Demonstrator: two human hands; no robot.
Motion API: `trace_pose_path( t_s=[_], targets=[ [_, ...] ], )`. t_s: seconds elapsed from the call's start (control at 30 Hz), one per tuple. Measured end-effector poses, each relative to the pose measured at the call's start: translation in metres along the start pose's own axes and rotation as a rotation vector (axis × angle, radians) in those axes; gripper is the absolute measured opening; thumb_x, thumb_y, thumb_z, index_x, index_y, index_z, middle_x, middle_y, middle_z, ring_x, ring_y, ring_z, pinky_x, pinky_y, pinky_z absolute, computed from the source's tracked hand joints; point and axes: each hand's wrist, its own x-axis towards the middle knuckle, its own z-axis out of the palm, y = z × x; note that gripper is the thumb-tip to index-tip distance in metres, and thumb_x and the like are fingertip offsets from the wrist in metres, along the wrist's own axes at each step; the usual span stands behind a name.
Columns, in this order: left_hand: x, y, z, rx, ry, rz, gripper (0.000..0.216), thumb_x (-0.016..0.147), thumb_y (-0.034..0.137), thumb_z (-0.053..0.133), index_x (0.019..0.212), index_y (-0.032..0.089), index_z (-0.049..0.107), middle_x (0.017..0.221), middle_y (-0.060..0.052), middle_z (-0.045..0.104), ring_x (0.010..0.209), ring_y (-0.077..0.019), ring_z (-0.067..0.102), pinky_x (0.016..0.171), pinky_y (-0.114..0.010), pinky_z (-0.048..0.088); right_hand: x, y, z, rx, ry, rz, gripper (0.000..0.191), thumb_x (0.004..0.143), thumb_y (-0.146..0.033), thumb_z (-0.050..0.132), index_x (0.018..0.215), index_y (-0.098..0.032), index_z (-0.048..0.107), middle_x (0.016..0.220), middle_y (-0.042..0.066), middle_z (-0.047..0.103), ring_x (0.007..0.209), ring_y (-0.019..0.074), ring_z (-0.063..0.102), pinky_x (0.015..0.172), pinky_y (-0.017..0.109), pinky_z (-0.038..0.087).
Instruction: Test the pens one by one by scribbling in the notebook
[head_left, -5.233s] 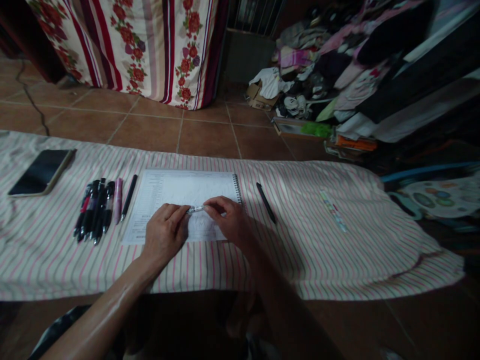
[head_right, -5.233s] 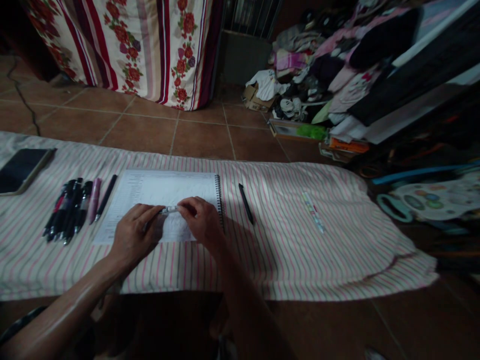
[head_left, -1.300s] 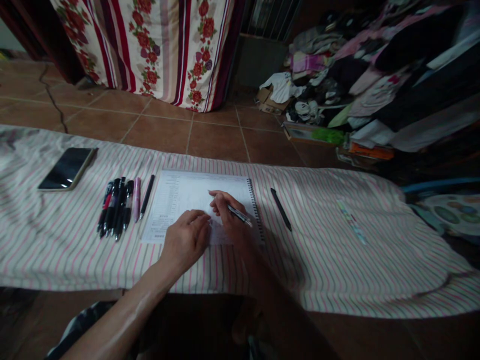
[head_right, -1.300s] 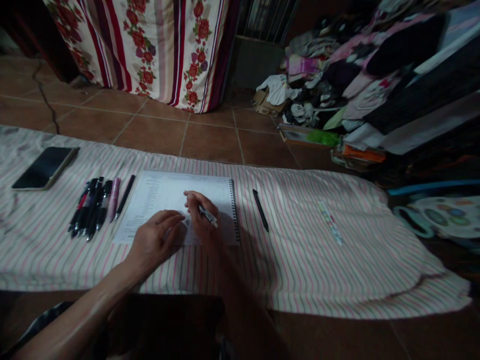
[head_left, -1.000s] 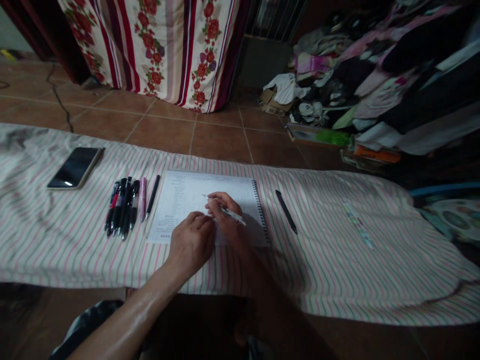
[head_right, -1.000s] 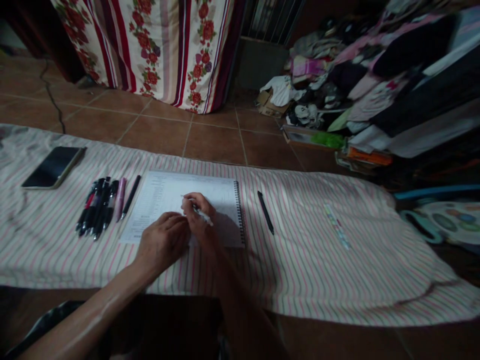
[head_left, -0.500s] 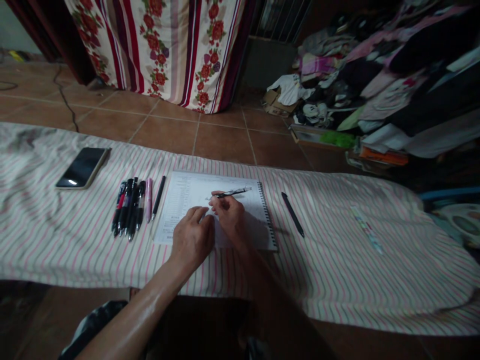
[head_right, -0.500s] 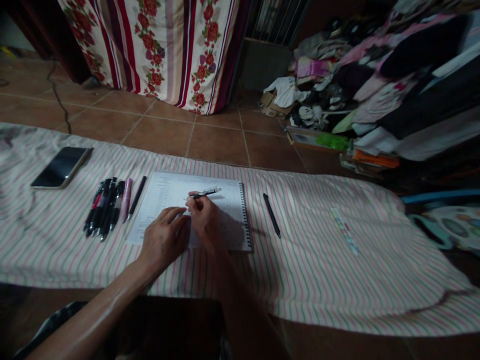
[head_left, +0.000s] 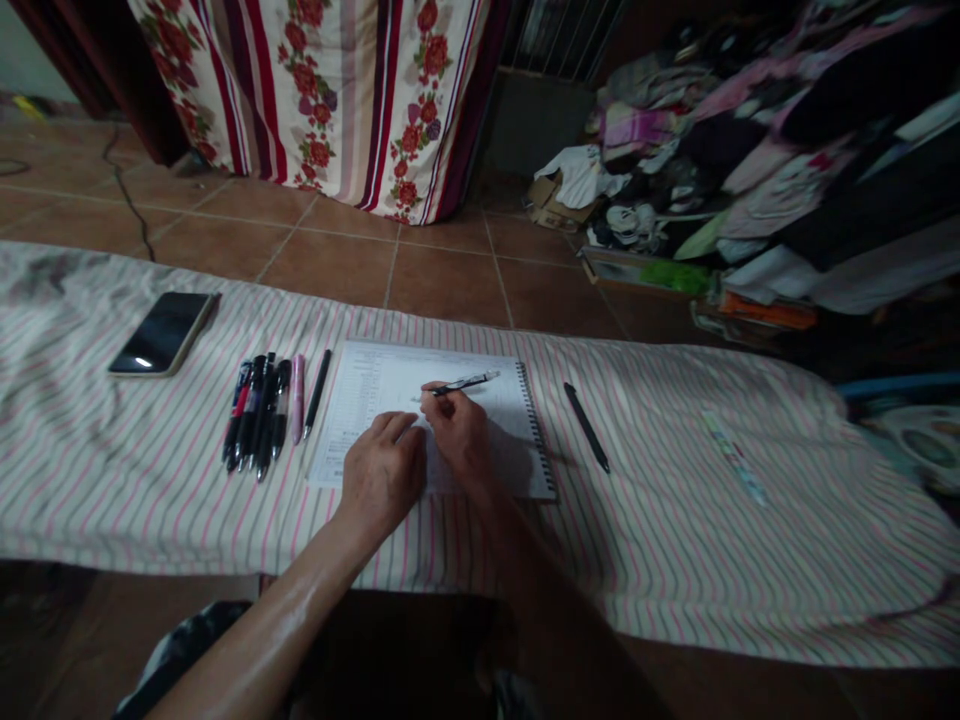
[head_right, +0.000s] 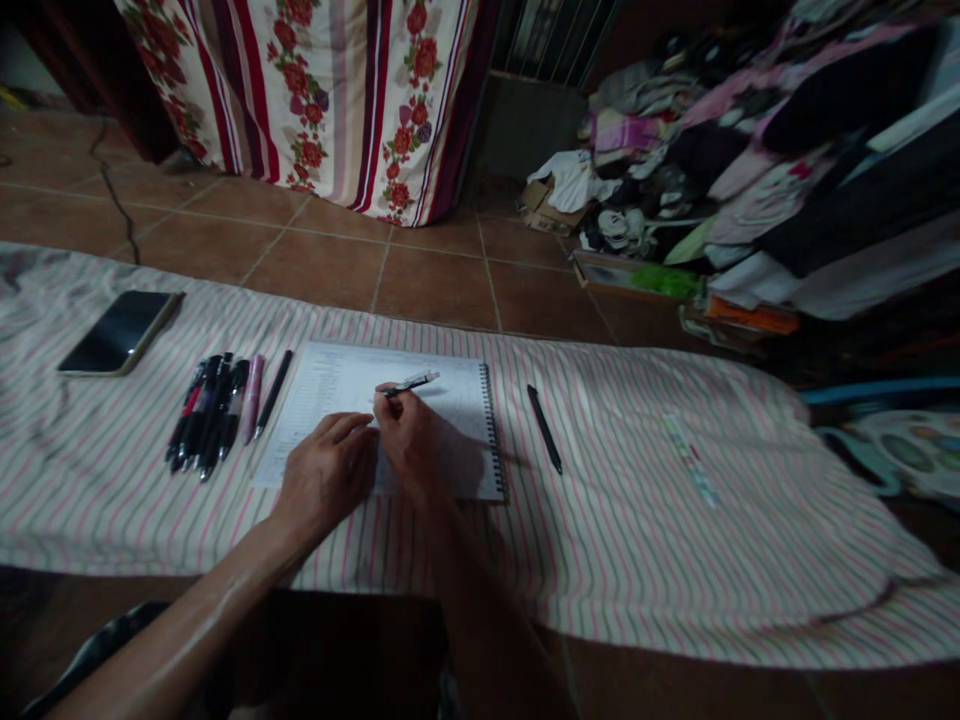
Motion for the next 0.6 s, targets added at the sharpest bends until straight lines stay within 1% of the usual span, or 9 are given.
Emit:
trace_pose_path(
  t_s=[0.07, 0.17, 0.27, 0.33, 0.53, 0.6],
  targets=[
    [0.000, 0.001, -0.001, 0.003, -0.002, -0.002, 0.019, 0.083, 0.012, 0.046, 0.088, 0.018, 0.064, 0.104, -0.007, 0.066, 0.098, -0.0225, 0.056, 0.082, -0.037, 0.051, -0.001, 0.000, 0.001, 0.004, 0.023, -0.003, 0.021, 0.080, -0.033, 0.051, 0.086, -0.019, 0.065, 0.074, 0.004, 0.070, 0.067, 0.0161, 0.065, 0.068, 0.027, 0.050],
    [0.001, 0.001, -0.002, 0.003, -0.008, -0.007, 0.019, 0.084, 0.013, 0.046, 0.088, 0.018, 0.064, 0.104, -0.007, 0.065, 0.098, -0.0228, 0.056, 0.081, -0.037, 0.051, -0.002, 0.003, 0.002, 0.034, 0.051, -0.023, 0.021, 0.081, -0.033, 0.050, 0.090, -0.021, 0.064, 0.078, 0.004, 0.070, 0.070, 0.0157, 0.065, 0.070, 0.027, 0.051],
    [0.001, 0.001, -0.002, -0.004, 0.001, -0.011, 0.019, 0.084, 0.014, 0.046, 0.089, 0.018, 0.064, 0.104, -0.007, 0.065, 0.098, -0.0228, 0.056, 0.081, -0.037, 0.052, -0.002, 0.008, 0.003, 0.096, 0.073, -0.018, 0.024, 0.082, -0.034, 0.048, 0.095, -0.021, 0.063, 0.079, 0.004, 0.070, 0.069, 0.0152, 0.065, 0.068, 0.027, 0.051],
    [0.001, 0.000, -0.001, -0.008, 0.005, -0.011, 0.019, 0.084, 0.014, 0.045, 0.090, 0.018, 0.064, 0.104, -0.007, 0.065, 0.098, -0.0228, 0.056, 0.081, -0.037, 0.052, -0.001, 0.010, 0.003, 0.107, 0.082, -0.005, 0.025, 0.082, -0.035, 0.048, 0.094, -0.020, 0.063, 0.076, 0.004, 0.069, 0.068, 0.0153, 0.065, 0.066, 0.027, 0.052],
    [0.000, 0.000, 0.000, -0.001, 0.002, -0.008, 0.020, 0.085, 0.014, 0.045, 0.089, 0.018, 0.064, 0.103, -0.007, 0.066, 0.097, -0.0225, 0.056, 0.079, -0.037, 0.051, -0.001, 0.004, 0.001, 0.022, 0.016, -0.037, 0.022, 0.081, -0.032, 0.048, 0.093, -0.022, 0.064, 0.077, 0.003, 0.070, 0.070, 0.0159, 0.065, 0.070, 0.027, 0.051],
    [0.000, 0.000, -0.001, 0.002, 0.002, -0.010, 0.020, 0.085, 0.014, 0.045, 0.088, 0.018, 0.064, 0.102, -0.007, 0.066, 0.097, -0.0224, 0.056, 0.079, -0.037, 0.052, -0.001, 0.002, 0.001, -0.036, 0.025, -0.049, 0.020, 0.081, -0.031, 0.049, 0.090, -0.021, 0.064, 0.077, 0.004, 0.070, 0.070, 0.0162, 0.065, 0.070, 0.028, 0.051]
  ],
)
